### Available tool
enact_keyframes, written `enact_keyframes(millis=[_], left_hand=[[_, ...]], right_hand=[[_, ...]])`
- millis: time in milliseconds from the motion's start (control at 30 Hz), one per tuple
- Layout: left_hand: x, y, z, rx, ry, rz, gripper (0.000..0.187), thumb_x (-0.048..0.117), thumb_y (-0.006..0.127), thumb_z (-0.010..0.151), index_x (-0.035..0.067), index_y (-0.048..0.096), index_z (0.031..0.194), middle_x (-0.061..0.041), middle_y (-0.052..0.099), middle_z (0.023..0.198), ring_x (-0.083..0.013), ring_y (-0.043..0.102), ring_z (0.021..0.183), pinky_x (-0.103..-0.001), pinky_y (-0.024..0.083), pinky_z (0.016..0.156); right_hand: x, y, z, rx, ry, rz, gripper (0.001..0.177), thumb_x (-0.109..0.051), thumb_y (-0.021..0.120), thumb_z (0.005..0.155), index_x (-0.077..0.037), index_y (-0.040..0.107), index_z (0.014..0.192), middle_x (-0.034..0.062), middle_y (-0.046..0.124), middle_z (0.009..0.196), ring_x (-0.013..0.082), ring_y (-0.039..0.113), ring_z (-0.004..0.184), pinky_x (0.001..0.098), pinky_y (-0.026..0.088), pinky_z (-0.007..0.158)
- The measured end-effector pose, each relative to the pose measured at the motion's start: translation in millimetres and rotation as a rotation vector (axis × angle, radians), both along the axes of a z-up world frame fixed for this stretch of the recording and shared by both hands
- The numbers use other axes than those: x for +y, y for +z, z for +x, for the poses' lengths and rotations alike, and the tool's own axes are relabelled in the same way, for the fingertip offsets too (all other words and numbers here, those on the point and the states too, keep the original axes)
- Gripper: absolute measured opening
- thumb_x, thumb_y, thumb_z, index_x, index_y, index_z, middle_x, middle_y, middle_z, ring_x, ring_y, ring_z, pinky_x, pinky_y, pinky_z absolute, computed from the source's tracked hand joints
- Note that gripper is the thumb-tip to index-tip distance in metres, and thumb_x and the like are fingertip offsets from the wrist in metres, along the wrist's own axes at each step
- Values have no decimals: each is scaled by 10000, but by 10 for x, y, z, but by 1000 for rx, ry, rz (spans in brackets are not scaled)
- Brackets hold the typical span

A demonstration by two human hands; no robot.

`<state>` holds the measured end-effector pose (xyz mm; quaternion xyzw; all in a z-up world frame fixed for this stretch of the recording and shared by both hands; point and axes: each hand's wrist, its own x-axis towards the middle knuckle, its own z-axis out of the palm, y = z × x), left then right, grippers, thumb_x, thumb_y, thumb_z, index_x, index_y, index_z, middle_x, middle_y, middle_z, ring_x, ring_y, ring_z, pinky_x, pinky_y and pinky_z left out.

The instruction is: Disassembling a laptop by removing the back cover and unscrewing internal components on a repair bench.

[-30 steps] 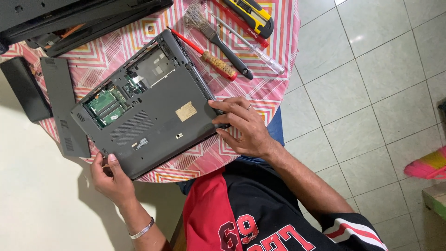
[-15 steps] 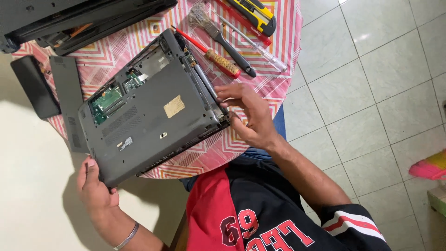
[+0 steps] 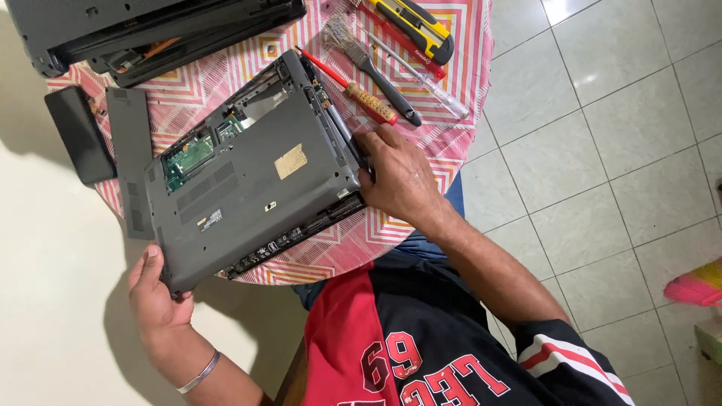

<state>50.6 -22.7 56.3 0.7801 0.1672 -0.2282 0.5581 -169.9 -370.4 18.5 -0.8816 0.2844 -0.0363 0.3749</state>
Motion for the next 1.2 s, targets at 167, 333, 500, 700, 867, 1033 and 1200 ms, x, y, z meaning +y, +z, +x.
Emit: enact_keyframes(millis=[167,333,500,700,867,1033,1200], left_hand=[[58,-43,23,0,-41,3,195,378,682,980,211,620,1059,78,634,915,-79,493,578,-252,206,341],[-6,-8,-17,-17,-57,-22,175,377,688,980,218,620,1009,76,612,885,-89,467,561,-250,225,336],[-68,87,24,-2,-48,-183,244,285,669,1003,76,675,1127,-24,663,862,-110,411,460,-234,224,343],[-75,121,109,40,41,-165,218,305,753,952,159,615,869,9,641,844,-116,417,491,-227,203,368],[-192,264,79,86,103,-261,104,303,737,965,221,685,928,95,692,879,-19,526,551,-143,260,367],[-192,255,111,117,160,-362,82,282,742,951,205,729,929,51,765,924,-28,608,555,-129,294,317],[-251,273,97,118,183,-427,118,263,772,910,157,722,924,9,757,896,-63,627,567,-139,315,329]], right_hand=[[115,-85,0,-6,-89,-15,578,-140,691,801,-35,589,1360,154,632,1175,391,643,999,522,563,666],[175,-126,4,-63,-146,-84,576,-167,769,788,-36,629,1331,168,672,1186,372,652,1066,476,578,673],[176,-115,119,55,-151,-151,718,-191,851,668,-91,584,1327,104,615,1050,255,601,803,361,470,490],[111,-125,222,103,-154,-192,341,-296,654,899,-95,623,1174,81,662,1021,262,664,722,408,508,441],[67,-131,224,14,-140,-257,264,-208,632,885,-60,673,1100,107,698,943,261,685,705,406,545,479],[41,-159,245,9,-89,-346,366,-224,668,875,22,692,1146,152,761,979,279,730,782,431,602,551],[-12,-167,215,0,-127,-347,159,-150,684,823,-65,721,953,52,757,807,227,698,638,407,590,513]])
